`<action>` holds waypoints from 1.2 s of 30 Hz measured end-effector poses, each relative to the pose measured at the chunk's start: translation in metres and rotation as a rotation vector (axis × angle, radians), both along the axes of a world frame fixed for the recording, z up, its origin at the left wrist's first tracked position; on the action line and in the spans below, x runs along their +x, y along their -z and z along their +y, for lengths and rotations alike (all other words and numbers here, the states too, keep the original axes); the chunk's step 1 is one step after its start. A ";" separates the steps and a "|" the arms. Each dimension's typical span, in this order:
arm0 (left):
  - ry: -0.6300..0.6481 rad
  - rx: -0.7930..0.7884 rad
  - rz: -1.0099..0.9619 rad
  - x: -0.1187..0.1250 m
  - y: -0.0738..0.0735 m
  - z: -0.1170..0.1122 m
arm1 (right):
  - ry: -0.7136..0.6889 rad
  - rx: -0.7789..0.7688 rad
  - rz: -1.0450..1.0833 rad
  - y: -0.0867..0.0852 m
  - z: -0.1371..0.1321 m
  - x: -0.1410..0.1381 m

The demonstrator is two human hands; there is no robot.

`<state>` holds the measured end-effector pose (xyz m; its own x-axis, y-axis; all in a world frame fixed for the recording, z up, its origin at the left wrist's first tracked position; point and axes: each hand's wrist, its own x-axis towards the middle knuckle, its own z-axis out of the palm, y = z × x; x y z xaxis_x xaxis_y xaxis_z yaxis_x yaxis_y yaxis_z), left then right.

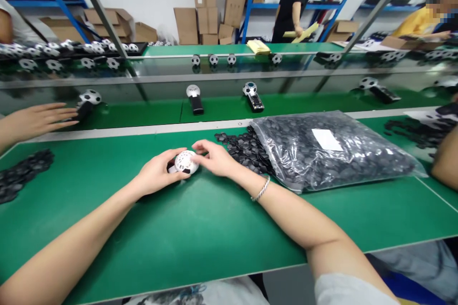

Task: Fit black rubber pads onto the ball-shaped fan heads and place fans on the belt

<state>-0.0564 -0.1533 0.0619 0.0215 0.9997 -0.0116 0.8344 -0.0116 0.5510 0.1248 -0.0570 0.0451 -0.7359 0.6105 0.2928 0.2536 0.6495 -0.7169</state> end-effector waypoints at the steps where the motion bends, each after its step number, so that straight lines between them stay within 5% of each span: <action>1: -0.003 -0.007 0.012 0.001 0.000 0.000 | 0.074 0.065 -0.049 0.000 0.011 0.004; 4: -0.009 -0.015 0.062 0.003 -0.002 -0.001 | 0.337 0.339 -0.295 0.002 0.038 0.017; 6: 0.009 -0.010 0.106 0.004 -0.003 -0.001 | 0.378 0.417 -0.455 0.004 0.046 0.023; 15: 0.172 0.054 0.216 -0.007 -0.008 0.002 | 0.202 0.196 -0.489 -0.007 0.031 0.027; 22: 0.167 0.064 0.199 -0.007 -0.004 0.003 | 0.110 0.010 -0.412 -0.018 0.034 0.039; 29: 0.180 0.040 0.200 -0.004 -0.005 0.001 | -0.109 0.016 -0.045 -0.026 -0.002 0.022; 36: 0.159 0.066 0.180 -0.002 -0.002 0.001 | -0.168 0.077 -0.033 -0.026 -0.017 0.015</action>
<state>-0.0581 -0.1521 0.0638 0.1818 0.9827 0.0355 0.9039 -0.1812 0.3876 0.1394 -0.0740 0.0706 -0.8355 0.4549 0.3083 0.1595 0.7376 -0.6562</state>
